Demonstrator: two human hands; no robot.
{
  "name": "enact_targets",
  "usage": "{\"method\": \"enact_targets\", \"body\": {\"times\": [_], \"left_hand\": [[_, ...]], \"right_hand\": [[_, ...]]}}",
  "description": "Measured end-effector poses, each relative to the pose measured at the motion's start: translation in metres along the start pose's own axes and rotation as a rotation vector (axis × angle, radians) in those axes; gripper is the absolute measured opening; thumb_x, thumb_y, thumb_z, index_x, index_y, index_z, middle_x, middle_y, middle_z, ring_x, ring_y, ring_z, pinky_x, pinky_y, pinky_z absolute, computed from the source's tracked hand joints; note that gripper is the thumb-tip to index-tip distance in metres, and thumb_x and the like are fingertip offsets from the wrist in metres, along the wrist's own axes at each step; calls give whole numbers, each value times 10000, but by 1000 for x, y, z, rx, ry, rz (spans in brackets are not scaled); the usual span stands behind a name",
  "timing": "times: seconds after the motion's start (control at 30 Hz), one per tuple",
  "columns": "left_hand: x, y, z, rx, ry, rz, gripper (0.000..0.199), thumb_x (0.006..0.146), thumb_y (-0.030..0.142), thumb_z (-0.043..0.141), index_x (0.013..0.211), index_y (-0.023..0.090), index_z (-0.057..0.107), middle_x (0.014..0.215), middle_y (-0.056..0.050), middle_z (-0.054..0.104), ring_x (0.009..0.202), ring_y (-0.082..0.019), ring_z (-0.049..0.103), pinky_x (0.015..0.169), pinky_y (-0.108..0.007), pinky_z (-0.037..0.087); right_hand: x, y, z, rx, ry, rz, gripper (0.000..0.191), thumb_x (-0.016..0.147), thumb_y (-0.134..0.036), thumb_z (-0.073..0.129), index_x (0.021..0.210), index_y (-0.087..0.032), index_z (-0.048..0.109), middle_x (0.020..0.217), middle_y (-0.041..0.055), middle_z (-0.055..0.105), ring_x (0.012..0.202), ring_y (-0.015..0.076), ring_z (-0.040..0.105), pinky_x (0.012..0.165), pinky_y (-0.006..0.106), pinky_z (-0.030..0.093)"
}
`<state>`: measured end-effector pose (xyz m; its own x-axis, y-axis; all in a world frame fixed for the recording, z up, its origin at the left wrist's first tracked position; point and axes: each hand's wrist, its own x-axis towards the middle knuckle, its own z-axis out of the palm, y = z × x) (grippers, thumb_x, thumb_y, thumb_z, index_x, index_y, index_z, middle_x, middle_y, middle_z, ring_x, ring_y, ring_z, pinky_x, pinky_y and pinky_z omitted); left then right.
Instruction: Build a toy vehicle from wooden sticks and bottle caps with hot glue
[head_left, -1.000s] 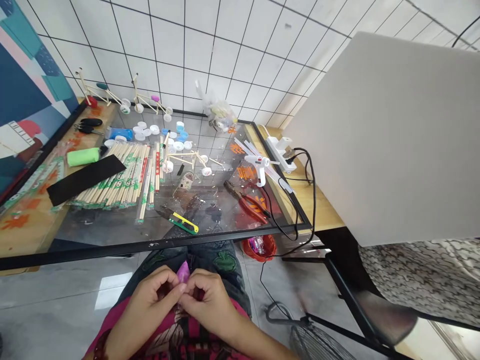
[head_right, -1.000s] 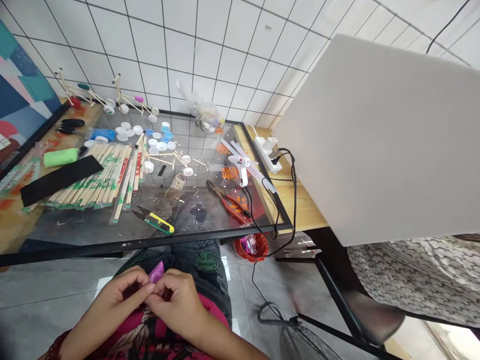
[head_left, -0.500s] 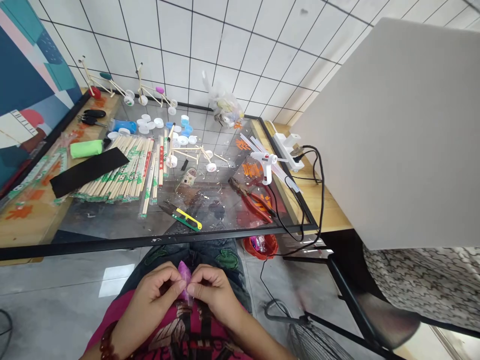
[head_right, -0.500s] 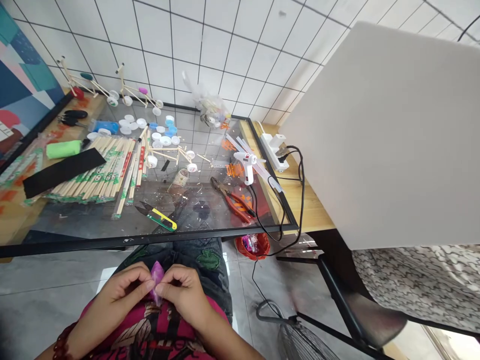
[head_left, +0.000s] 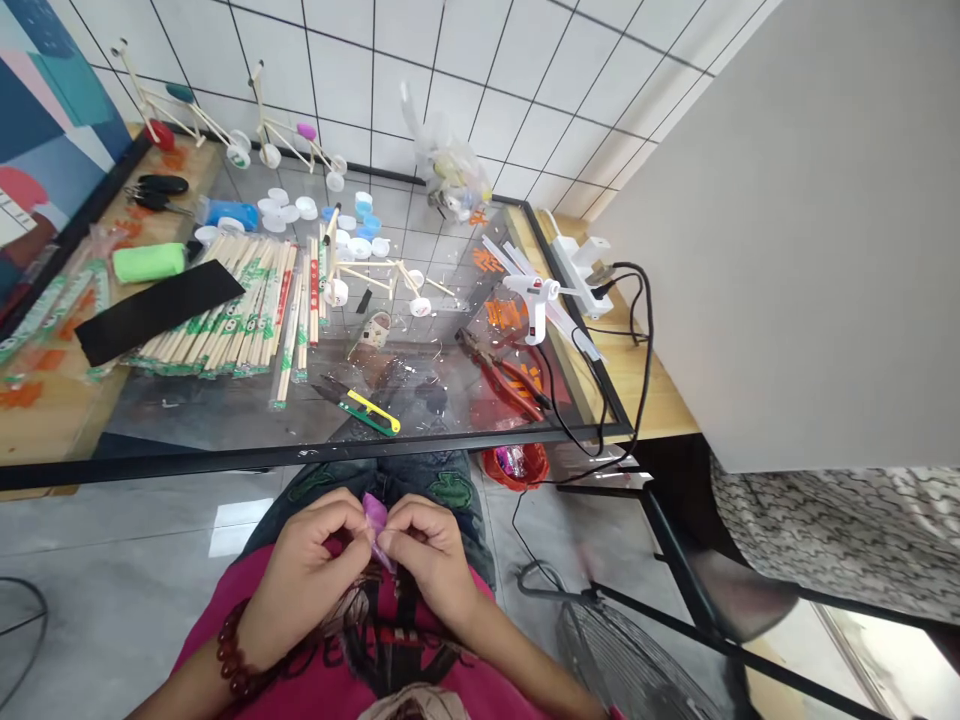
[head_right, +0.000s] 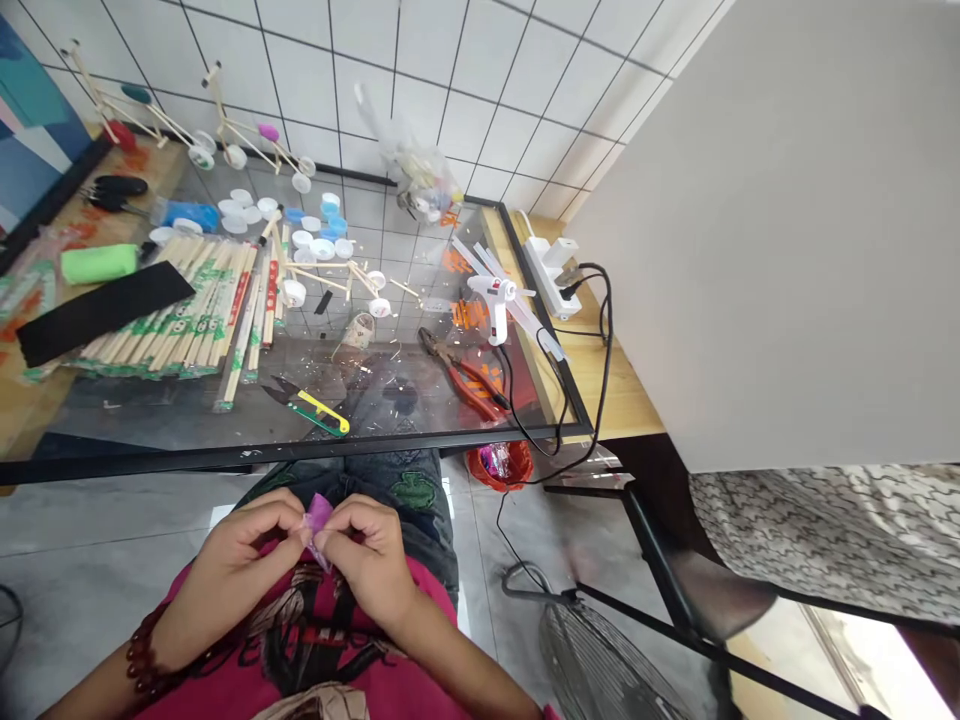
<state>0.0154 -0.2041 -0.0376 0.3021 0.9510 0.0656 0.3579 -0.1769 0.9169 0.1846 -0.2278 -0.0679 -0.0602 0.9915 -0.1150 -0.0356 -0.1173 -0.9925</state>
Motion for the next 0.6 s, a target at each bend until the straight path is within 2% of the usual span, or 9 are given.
{"method": "enact_targets", "body": {"times": [0.13,0.23,0.37,0.43,0.53,0.6], "left_hand": [[-2,0,-2,65,-24,68,247,902,134,546,666,204,569,694,4,593,658,-122,576,624,-203,453],[-4,0,-2,128,-78,105,250,949,177,512,709,210,576,741,-15,602,694,-139,591,643,-223,461],[-2,-5,0,128,-145,-27,234,985,317,543,773,221,571,790,-20,624,697,-156,602,644,-246,474],[1,-10,0,116,-159,-85,314,977,402,573,720,225,538,741,-8,603,656,-157,578,607,-248,454],[5,-13,-3,88,-168,-124,440,1008,471,497,642,226,493,692,-12,581,634,-164,564,593,-254,444],[6,-14,-4,100,-209,-133,425,1018,452,452,668,228,538,731,-28,621,674,-179,600,633,-268,462]], "right_hand": [[4,-5,-5,-214,-102,-90,139,805,-214,672,682,-207,607,672,-21,590,625,118,525,596,236,410],[4,-9,-7,-410,-158,-227,172,815,-172,595,662,-218,531,644,-27,538,610,119,491,573,242,364],[2,-11,-7,-524,-122,-337,181,906,-198,523,728,-223,541,691,-4,571,642,138,522,617,267,399],[1,-11,-6,-525,-131,-357,157,938,-221,525,789,-223,575,743,16,616,677,151,555,643,275,429],[2,-8,-4,-507,-156,-361,156,951,-189,515,819,-224,592,759,24,639,715,158,578,662,270,447],[2,-3,-3,-505,-141,-348,165,932,-166,524,790,-225,583,745,17,634,704,152,573,655,262,443]]}}
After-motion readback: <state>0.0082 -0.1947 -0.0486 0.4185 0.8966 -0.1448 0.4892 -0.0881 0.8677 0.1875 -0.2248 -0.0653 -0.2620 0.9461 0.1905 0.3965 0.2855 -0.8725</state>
